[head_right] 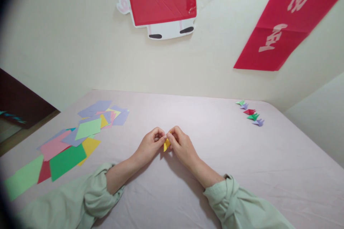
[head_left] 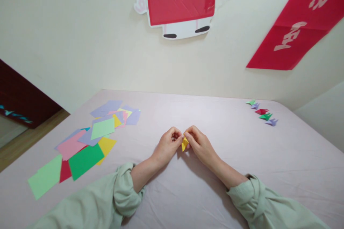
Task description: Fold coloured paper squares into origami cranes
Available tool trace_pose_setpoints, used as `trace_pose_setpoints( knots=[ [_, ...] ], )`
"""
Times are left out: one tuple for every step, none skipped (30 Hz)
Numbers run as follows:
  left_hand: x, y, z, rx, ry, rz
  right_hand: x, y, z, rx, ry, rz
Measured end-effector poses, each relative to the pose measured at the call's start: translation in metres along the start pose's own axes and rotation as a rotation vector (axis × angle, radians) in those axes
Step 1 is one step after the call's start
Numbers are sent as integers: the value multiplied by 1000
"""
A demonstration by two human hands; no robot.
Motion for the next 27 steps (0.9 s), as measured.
trace_pose_setpoints(
  knots=[
    [0,0,0,4,-6,6,1,0,1,-1,-13,12],
    [1,0,0,7,-16,14,3,0,1,5,-16,18],
    [2,1,0,6,-27,24,4,0,0,14,-9,17],
    [3,1,1,1,-38,34,4,-1,-1,24,7,12],
    [4,2,1,-5,-49,42,5,-1,-2,33,25,5],
    [5,3,2,-12,-59,51,4,-1,-2,41,43,-4],
    [6,3,2,-18,-67,59,4,-1,-3,47,59,-16],
    [6,4,2,-22,-73,66,3,-1,-4,53,75,-30],
    [6,4,2,-25,-76,70,2,-2,-5,60,89,-44],
    [6,4,2,-25,-76,70,0,-2,-5,66,97,-55],
    [5,3,2,-26,-72,68,0,-2,-5,66,96,-60],
    [4,3,1,-26,-62,62,0,-3,-5,58,87,-59],
    [3,2,1,-24,-47,54,0,-3,-4,49,70,-53],
    [2,1,1,-22,-30,46,0,-4,-4,38,48,-45],
    [2,0,0,-20,-15,40,1,-4,-3,28,24,-38],
    [2,0,0,-17,-7,35,2,-4,-2,23,1,-30],
    [2,0,0,-15,-6,32,3,-4,-2,23,-22,-22],
    [2,0,0,-16,-14,34,4,-4,-2,27,-44,-13],
    [3,0,0,-16,-27,39,5,-4,-2,30,-61,-5],
    [4,0,-1,-13,-42,45,5,-4,-3,33,-70,-1],
    [5,0,-2,-2,-55,52,5,-4,-3,36,-68,-7],
    [7,0,-3,15,-68,60,5,-3,-3,39,-54,-23],
    [8,1,-5,37,-80,71,3,-3,-3,41,-30,-46],
    [10,1,-7,60,-92,85,2,-3,-3,43,0,-70],
    [13,1,-8,78,-104,103,1,-3,-3,43,29,-91],
    [15,2,-9,86,-118,125,0,-3,-3,41,53,-106],
    [18,2,-10,86,-132,148,-1,-3,-2,35,71,-115]
  ],
)
Point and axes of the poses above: each hand's wrist, its own y-axis away from the middle knuckle, its own z-axis out of the palm, x = y × z, the point moved 6 cm from there along -y, towards the middle knuckle, and after that the axes turned 4 degrees about -y, right-handed, at the moved point
